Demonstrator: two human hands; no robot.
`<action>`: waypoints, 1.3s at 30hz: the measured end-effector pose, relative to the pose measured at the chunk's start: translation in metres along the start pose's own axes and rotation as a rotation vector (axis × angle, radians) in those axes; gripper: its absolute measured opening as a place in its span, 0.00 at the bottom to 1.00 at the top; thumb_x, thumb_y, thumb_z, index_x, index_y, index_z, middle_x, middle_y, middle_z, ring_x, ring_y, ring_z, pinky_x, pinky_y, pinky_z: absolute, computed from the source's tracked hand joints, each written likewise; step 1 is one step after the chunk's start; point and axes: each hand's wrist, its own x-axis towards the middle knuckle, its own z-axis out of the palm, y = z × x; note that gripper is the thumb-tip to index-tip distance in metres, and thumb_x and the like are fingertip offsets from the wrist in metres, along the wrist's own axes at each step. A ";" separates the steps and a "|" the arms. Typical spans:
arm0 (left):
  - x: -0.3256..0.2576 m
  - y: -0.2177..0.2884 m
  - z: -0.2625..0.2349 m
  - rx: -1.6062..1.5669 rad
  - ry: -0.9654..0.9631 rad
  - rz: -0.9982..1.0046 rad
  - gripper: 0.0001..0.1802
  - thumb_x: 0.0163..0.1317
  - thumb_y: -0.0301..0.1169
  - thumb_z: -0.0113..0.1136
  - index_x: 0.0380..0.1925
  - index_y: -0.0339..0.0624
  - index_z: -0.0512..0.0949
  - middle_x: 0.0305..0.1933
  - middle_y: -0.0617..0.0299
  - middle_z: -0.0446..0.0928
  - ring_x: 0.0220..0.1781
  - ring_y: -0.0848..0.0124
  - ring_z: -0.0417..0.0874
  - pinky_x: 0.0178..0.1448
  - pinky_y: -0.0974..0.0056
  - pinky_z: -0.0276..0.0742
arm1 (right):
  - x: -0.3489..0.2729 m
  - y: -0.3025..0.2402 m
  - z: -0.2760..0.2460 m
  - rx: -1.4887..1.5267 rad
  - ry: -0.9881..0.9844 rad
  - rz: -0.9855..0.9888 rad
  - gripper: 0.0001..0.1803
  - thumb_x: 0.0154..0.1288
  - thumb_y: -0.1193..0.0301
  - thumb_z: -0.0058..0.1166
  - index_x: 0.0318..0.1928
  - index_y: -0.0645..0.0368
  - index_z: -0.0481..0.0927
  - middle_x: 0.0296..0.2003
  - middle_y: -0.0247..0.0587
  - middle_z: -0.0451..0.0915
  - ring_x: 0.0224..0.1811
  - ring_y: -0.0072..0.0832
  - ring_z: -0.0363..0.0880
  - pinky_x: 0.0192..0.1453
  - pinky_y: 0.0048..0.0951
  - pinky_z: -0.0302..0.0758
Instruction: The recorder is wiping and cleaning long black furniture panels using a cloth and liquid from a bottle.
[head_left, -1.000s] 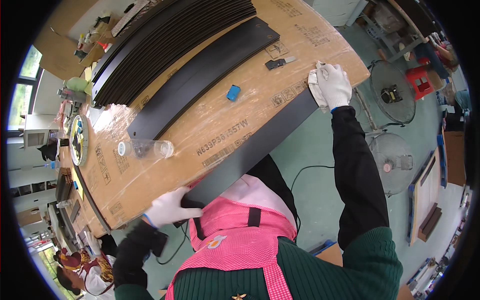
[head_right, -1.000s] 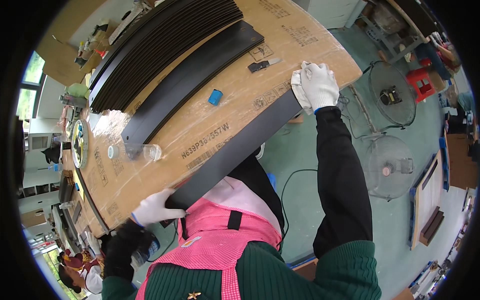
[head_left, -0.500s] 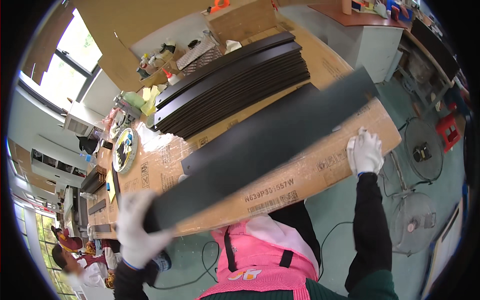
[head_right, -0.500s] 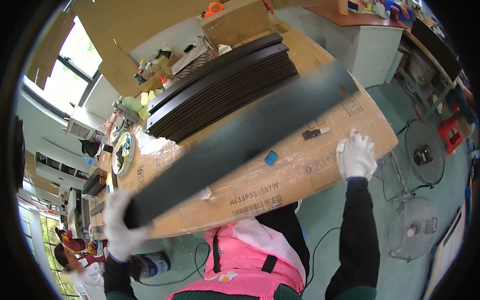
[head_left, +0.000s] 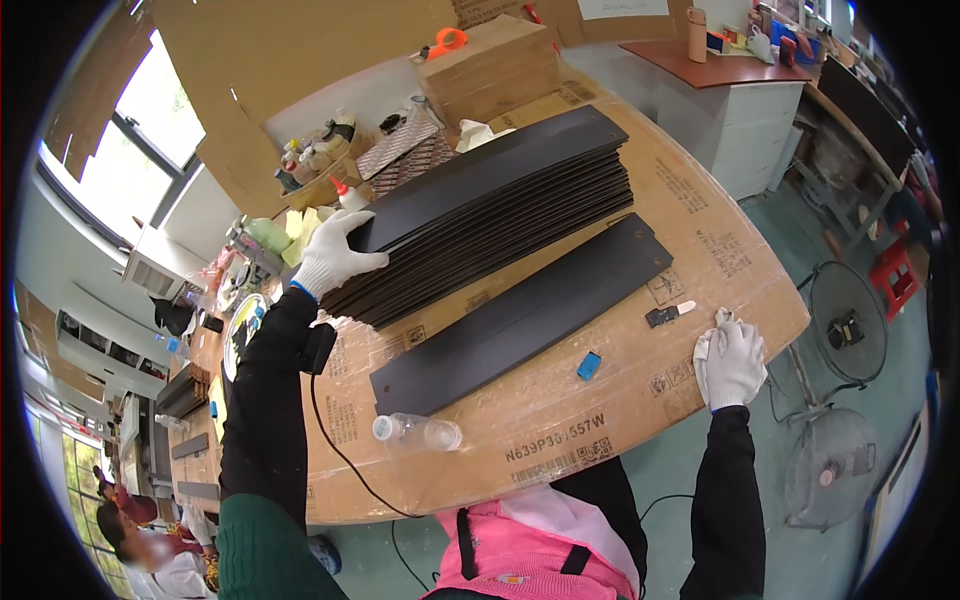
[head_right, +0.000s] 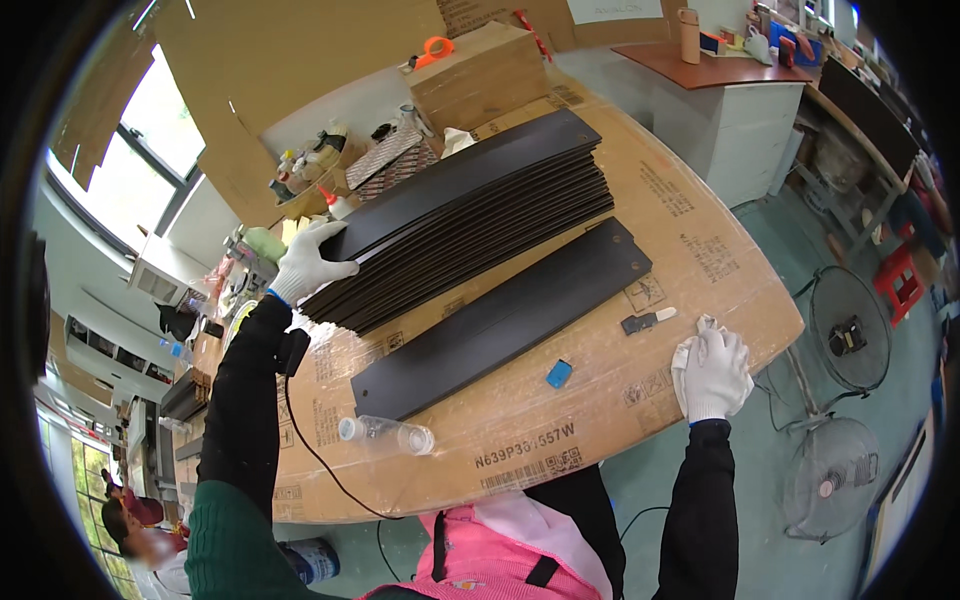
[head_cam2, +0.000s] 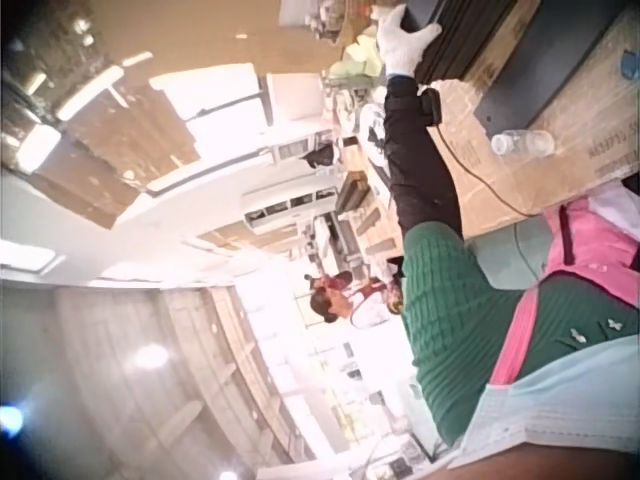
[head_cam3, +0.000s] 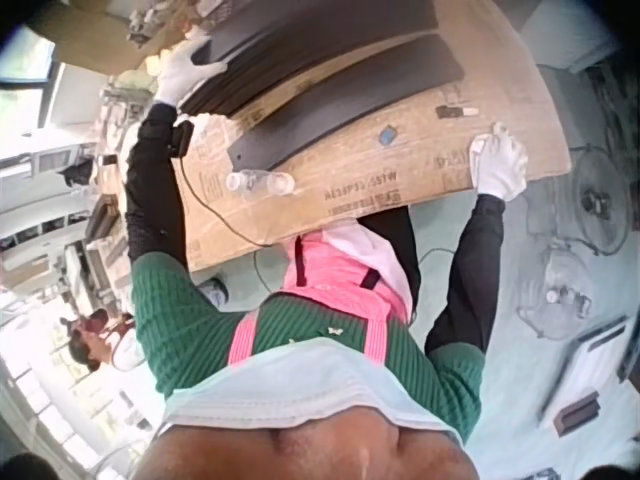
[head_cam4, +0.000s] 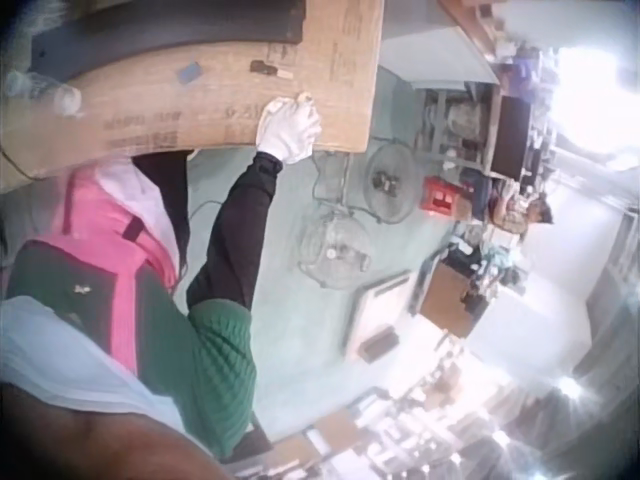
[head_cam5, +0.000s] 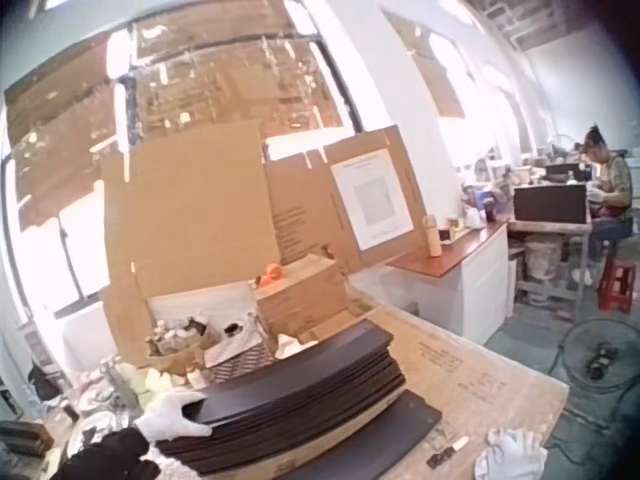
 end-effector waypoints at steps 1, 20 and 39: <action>0.006 -0.002 0.008 -0.006 -0.004 0.005 0.46 0.46 0.51 0.80 0.67 0.44 0.81 0.61 0.49 0.82 0.63 0.54 0.84 0.70 0.55 0.78 | -0.001 0.001 -0.001 -0.003 0.018 -0.003 0.10 0.72 0.62 0.60 0.49 0.46 0.87 0.51 0.42 0.82 0.58 0.47 0.79 0.63 0.46 0.77; -0.129 0.015 0.141 0.148 -0.392 -0.032 0.45 0.63 0.61 0.69 0.68 0.37 0.77 0.67 0.41 0.77 0.69 0.44 0.79 0.70 0.49 0.78 | 0.001 0.003 0.008 -0.021 0.105 -0.029 0.11 0.71 0.60 0.63 0.49 0.47 0.87 0.51 0.39 0.82 0.58 0.44 0.80 0.61 0.45 0.78; -0.117 -0.011 0.144 -0.048 -0.484 -0.060 0.47 0.58 0.50 0.72 0.73 0.37 0.70 0.69 0.41 0.76 0.64 0.47 0.84 0.64 0.51 0.83 | 0.003 0.010 0.010 -0.070 0.073 -0.026 0.11 0.73 0.57 0.62 0.50 0.44 0.87 0.54 0.36 0.82 0.60 0.42 0.80 0.63 0.45 0.79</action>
